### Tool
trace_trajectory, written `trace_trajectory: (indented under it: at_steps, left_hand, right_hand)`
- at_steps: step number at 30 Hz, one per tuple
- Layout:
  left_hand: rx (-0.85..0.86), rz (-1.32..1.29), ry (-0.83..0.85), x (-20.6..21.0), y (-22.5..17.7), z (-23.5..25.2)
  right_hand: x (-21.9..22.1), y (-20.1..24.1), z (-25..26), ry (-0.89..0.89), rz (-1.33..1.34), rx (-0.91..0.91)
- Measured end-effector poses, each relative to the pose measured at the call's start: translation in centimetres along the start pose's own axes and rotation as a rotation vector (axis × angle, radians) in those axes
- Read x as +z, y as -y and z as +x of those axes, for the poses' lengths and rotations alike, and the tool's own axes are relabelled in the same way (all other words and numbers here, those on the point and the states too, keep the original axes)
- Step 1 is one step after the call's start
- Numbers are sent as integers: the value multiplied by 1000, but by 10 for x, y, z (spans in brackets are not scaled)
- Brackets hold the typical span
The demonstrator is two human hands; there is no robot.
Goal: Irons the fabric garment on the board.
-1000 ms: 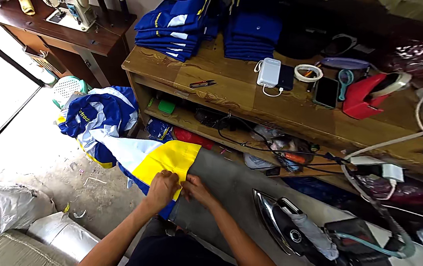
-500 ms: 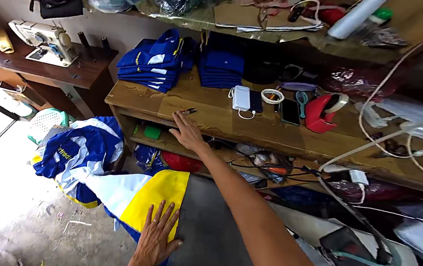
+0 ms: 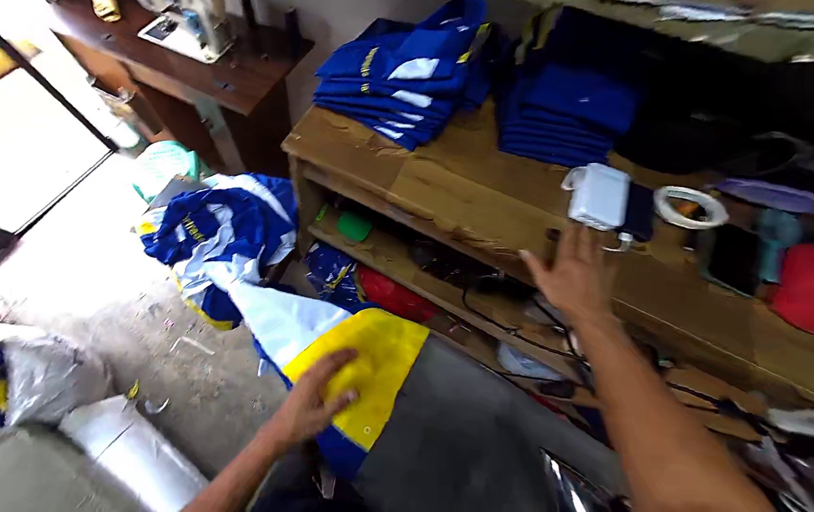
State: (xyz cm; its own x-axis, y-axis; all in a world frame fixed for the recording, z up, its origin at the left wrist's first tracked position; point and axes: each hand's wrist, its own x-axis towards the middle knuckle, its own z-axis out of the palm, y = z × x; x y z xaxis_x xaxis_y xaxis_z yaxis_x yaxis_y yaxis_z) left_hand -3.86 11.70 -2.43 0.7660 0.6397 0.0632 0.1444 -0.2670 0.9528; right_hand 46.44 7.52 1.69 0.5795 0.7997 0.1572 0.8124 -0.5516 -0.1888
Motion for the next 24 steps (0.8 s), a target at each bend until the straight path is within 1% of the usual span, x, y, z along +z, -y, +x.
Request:
trace_trajectory:
  at_steps: [1,2,3,4,5,6,7,8,9,10,11,12,13,14,16,18,20,22,24]
  left_hand:
    - [-35,56,-166,-27,2,3]
    - [-85,179,-349,-56,10,6]
    - [-184,285,-510,-87,23,9]
    - [-329,312,-631,-118,40,12]
    - [-483,231,-735,-146,60,17]
    - [-628,50,-817,-170,81,24]
    - [-746,-169,-855,-188,98,32]
    - [-819,-341,-846,-200,110,40]
    - [-839,-434,-811,-207,121,47]
    - [-803,-466,-777,-211,128,56]
    - [-732,-437,-759,-213,132,66]
    - [-644,-387,-736,-212,133,74]
    - [-566,-291,-705,-209,128,78]
    - [-498,-147,-688,-205,116,81]
    - [-396,136,-706,-198,78,92]
    - [-325,301,-733,-190,33,109]
    - [-279,391,-719,-175,-5,126]
    - [-272,459,-620,-150,-28,134]
    - [-276,531,-440,-99,-32,117]
  right_hand:
    - [-3,7,-7,-54,20,-66]
    - [-7,19,-19,-65,68,-122]
    - [-8,35,-38,-19,137,-159]
    - [-6,53,-62,77,206,-177]
    - [-1,73,-89,209,270,-186]
    - [7,93,-117,339,329,-208]
    - [19,112,-144,430,360,-233]
    - [33,129,-169,471,391,-250]
    - [49,143,-191,441,409,-280]
    - [68,153,-208,334,419,-336]
    - [85,159,-217,228,418,-382]
    - [97,163,-223,165,429,-408]
    - [102,165,-226,142,435,-425]
    - [101,164,-224,140,450,-438]
    - [83,151,-212,164,500,-423]
    - [50,123,-195,174,521,-350]
    - [20,83,-179,177,497,-260]
    - [7,51,-166,185,470,-194]
    - [12,37,-162,226,449,-200]
